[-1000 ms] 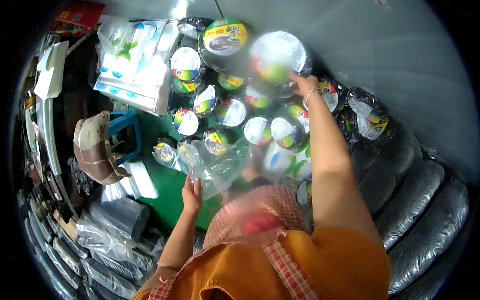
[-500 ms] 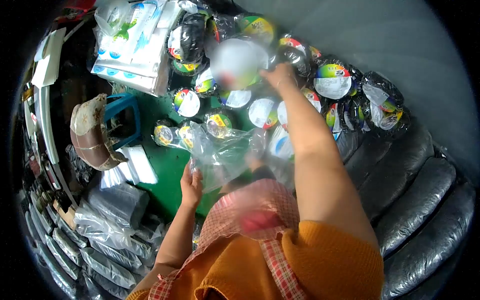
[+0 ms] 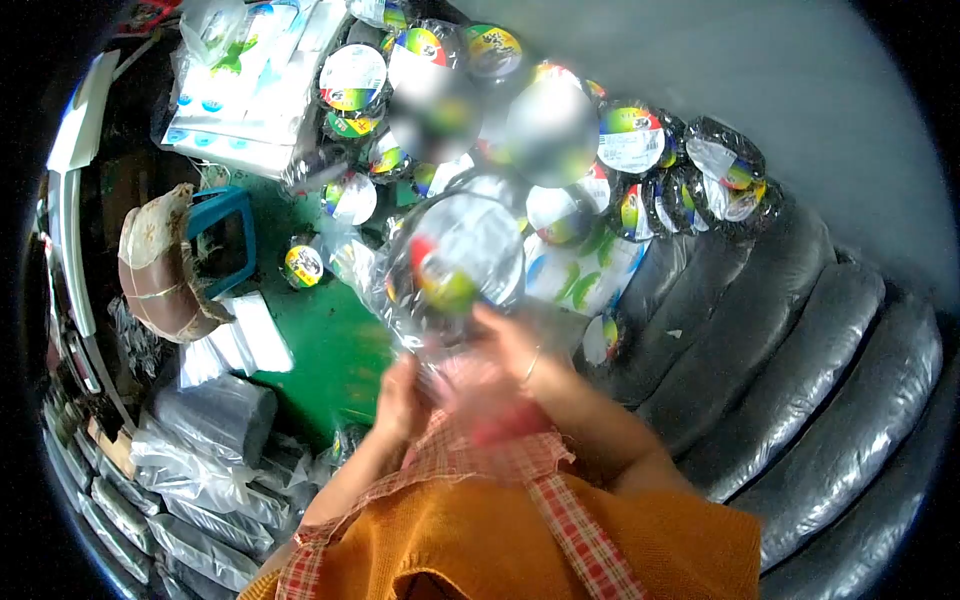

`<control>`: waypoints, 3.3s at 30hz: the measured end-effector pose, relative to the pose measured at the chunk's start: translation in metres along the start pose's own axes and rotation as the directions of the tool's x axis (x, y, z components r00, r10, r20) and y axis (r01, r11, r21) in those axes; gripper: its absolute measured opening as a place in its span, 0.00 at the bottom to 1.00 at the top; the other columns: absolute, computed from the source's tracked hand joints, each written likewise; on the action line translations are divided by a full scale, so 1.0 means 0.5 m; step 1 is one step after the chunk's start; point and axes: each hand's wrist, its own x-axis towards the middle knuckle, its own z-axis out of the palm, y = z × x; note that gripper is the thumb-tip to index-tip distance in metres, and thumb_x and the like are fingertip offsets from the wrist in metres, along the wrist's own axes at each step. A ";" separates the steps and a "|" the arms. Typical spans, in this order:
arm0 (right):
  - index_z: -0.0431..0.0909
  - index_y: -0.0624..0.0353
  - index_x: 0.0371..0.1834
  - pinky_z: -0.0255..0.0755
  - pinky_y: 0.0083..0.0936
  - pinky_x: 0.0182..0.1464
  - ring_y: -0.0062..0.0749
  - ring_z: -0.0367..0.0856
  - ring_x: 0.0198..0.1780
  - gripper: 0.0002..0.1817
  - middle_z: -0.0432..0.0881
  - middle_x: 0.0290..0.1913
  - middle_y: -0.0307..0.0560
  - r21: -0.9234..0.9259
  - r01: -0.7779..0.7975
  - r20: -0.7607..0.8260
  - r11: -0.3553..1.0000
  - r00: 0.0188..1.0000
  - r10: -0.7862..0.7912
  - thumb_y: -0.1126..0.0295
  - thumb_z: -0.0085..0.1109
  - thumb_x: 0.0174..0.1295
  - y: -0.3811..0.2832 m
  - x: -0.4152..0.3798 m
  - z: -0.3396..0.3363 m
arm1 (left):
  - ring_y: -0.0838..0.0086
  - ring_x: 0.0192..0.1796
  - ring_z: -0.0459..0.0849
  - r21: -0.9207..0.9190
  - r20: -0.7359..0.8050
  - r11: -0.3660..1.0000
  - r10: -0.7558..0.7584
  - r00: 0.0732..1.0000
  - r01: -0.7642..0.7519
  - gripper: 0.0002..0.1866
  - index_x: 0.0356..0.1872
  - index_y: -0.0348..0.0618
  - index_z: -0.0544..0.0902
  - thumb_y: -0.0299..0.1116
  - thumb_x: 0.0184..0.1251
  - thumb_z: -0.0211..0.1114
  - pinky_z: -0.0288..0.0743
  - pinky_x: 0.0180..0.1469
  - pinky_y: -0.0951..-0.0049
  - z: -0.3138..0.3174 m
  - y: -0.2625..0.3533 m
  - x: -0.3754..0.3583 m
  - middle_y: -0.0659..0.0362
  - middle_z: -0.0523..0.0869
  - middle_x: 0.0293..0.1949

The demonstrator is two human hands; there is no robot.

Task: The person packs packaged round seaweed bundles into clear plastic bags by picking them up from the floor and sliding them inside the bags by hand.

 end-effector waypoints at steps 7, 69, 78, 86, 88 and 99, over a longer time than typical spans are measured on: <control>0.79 0.63 0.32 0.67 0.34 0.48 0.47 0.75 0.44 0.14 0.79 0.32 0.51 -0.926 0.194 0.259 -0.323 0.951 -0.171 0.63 0.59 0.48 0.075 -0.030 0.028 | 0.73 0.25 0.74 0.121 -0.171 0.977 0.195 0.966 -0.176 0.21 0.52 0.40 0.73 0.41 0.69 0.39 0.68 0.22 0.69 -0.144 0.060 0.106 0.57 0.75 0.26; 0.63 0.60 0.55 0.66 0.27 0.45 0.33 0.73 0.47 0.40 0.74 0.49 0.43 -0.478 0.065 -0.542 0.876 0.763 -0.353 0.63 0.73 0.37 -0.166 0.546 -0.353 | 0.87 0.10 0.53 -0.451 -0.329 0.857 -0.419 0.846 0.248 0.21 0.47 0.44 0.75 0.50 0.65 0.48 0.47 0.12 0.84 -0.250 -0.242 0.091 0.72 0.68 0.17; 0.65 0.64 0.55 0.66 0.29 0.54 0.34 0.73 0.51 0.33 0.74 0.50 0.47 -0.671 0.454 0.293 0.586 0.889 -0.352 0.70 0.66 0.44 -0.162 0.537 -0.183 | 0.86 0.11 0.51 -0.393 -0.455 0.899 -0.375 0.808 0.195 0.23 0.46 0.37 0.75 0.49 0.65 0.50 0.45 0.12 0.84 -0.221 -0.154 0.075 0.71 0.56 0.10; 0.75 0.70 0.41 0.69 0.27 0.43 0.32 0.77 0.42 0.36 0.79 0.40 0.54 -0.971 0.088 0.050 0.221 0.984 -0.169 0.46 0.67 0.40 -0.202 0.649 0.048 | 0.84 0.11 0.54 -0.315 -0.431 0.949 -0.161 0.888 0.020 0.26 0.50 0.33 0.72 0.49 0.66 0.49 0.48 0.14 0.81 -0.201 -0.141 0.033 0.68 0.58 0.09; 0.72 0.67 0.46 0.69 0.26 0.46 0.30 0.75 0.46 0.30 0.76 0.45 0.50 -0.494 0.306 0.277 0.814 0.943 -0.187 0.51 0.60 0.50 -0.172 0.578 -0.031 | 0.84 0.11 0.55 -0.243 -0.408 0.969 -0.062 0.911 -0.043 0.25 0.53 0.39 0.71 0.49 0.66 0.47 0.48 0.13 0.82 -0.200 -0.141 0.033 0.68 0.58 0.09; 0.66 0.63 0.55 0.74 0.29 0.41 0.35 0.79 0.42 0.27 0.77 0.46 0.50 -0.780 0.200 0.234 0.593 0.972 -0.020 0.63 0.60 0.53 0.203 0.128 0.014 | 0.68 0.30 0.78 -0.760 -0.324 0.642 -0.243 0.914 -0.098 0.28 0.57 0.44 0.63 0.52 0.63 0.50 0.75 0.34 0.69 -0.240 -0.120 0.084 0.54 0.77 0.27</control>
